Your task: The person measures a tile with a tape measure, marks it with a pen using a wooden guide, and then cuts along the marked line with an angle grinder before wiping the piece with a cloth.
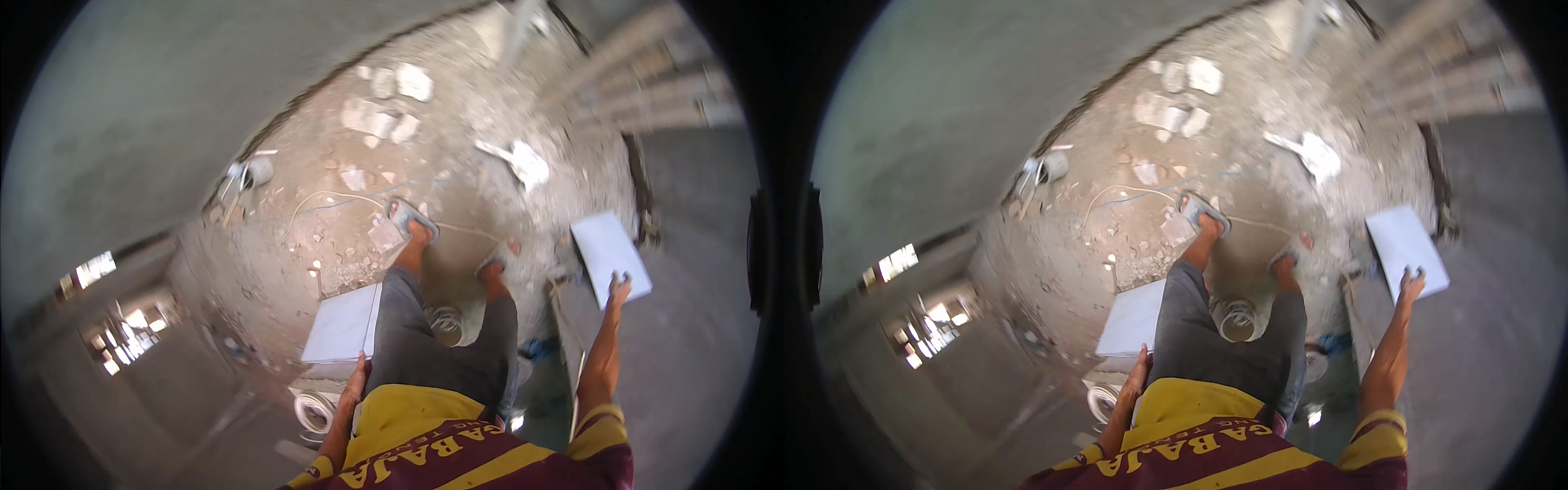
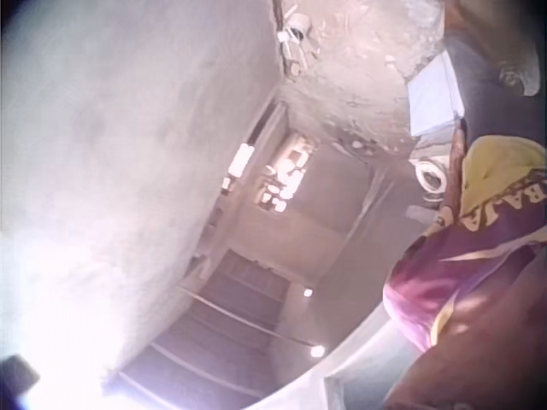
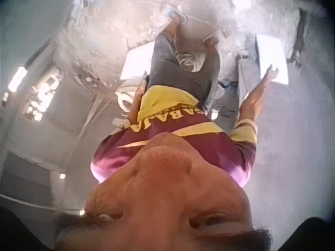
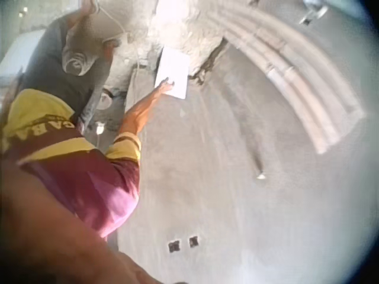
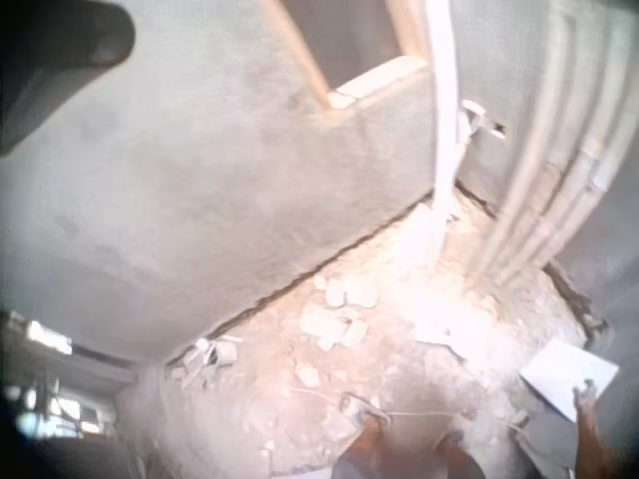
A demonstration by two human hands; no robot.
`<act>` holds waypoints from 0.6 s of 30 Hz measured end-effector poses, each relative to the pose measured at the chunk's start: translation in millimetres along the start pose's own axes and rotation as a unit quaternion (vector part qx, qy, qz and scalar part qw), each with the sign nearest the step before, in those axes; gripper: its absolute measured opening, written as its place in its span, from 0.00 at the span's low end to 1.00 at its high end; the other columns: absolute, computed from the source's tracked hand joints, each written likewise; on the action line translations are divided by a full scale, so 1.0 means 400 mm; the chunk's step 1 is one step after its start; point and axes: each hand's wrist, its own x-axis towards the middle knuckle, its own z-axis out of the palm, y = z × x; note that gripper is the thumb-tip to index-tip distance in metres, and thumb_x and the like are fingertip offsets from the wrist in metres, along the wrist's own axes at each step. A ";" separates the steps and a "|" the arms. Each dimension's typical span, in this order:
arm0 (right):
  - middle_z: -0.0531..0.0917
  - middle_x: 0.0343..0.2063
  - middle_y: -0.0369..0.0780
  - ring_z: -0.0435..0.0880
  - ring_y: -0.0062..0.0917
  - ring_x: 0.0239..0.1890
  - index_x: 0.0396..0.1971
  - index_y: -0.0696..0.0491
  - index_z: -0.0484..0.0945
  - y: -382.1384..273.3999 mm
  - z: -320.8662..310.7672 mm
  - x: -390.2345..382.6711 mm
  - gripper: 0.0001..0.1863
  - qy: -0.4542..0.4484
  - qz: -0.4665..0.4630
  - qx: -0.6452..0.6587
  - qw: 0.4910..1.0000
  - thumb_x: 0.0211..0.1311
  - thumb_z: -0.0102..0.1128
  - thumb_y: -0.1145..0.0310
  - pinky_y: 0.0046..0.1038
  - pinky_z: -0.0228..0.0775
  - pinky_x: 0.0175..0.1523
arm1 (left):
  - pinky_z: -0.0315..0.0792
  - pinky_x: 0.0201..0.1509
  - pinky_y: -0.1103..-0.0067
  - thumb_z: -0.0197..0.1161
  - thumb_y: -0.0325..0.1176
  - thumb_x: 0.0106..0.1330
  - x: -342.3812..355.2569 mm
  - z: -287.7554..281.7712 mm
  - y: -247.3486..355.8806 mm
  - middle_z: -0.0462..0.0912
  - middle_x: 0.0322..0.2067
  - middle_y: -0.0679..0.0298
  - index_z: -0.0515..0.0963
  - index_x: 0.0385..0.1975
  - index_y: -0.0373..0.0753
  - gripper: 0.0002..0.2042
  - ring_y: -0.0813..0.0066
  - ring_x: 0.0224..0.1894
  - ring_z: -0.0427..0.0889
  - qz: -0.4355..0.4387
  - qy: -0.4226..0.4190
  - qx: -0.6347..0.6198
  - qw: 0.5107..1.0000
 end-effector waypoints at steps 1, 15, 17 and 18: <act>0.86 0.35 0.54 0.81 0.41 0.34 0.53 0.63 0.79 -0.048 -0.085 0.027 0.31 0.088 -0.159 0.042 0.982 0.61 0.73 0.52 0.42 0.74 0.45 | 0.53 0.80 0.72 0.37 0.68 0.79 0.005 0.078 0.042 0.62 0.76 0.50 0.58 0.76 0.29 0.44 0.61 0.77 0.60 0.034 -0.051 0.030 0.998; 0.82 0.35 0.38 0.78 0.24 0.25 0.58 0.50 0.73 -1.618 0.286 -1.059 0.23 -0.659 -0.110 0.232 0.707 0.71 0.61 0.54 0.25 0.68 0.24 | 0.78 0.48 0.51 0.50 0.44 0.77 0.137 -0.586 0.026 0.87 0.39 0.45 0.85 0.38 0.35 0.20 0.44 0.43 0.86 0.342 0.229 0.359 0.838; 0.81 0.32 0.36 0.78 0.24 0.27 0.56 0.51 0.76 -1.753 0.296 -1.297 0.24 -0.652 -0.165 0.125 0.730 0.71 0.60 0.48 0.24 0.66 0.27 | 0.79 0.49 0.54 0.53 0.52 0.75 0.076 -0.639 0.001 0.87 0.35 0.45 0.85 0.36 0.34 0.25 0.46 0.41 0.87 0.222 0.240 0.142 0.935; 0.81 0.33 0.37 0.79 0.25 0.29 0.55 0.51 0.76 -1.877 0.320 -1.315 0.23 -0.685 -0.164 0.130 0.698 0.71 0.61 0.50 0.24 0.68 0.29 | 0.79 0.49 0.55 0.53 0.53 0.76 0.066 -0.634 0.042 0.87 0.32 0.46 0.85 0.35 0.31 0.27 0.46 0.40 0.86 0.247 0.244 0.097 0.933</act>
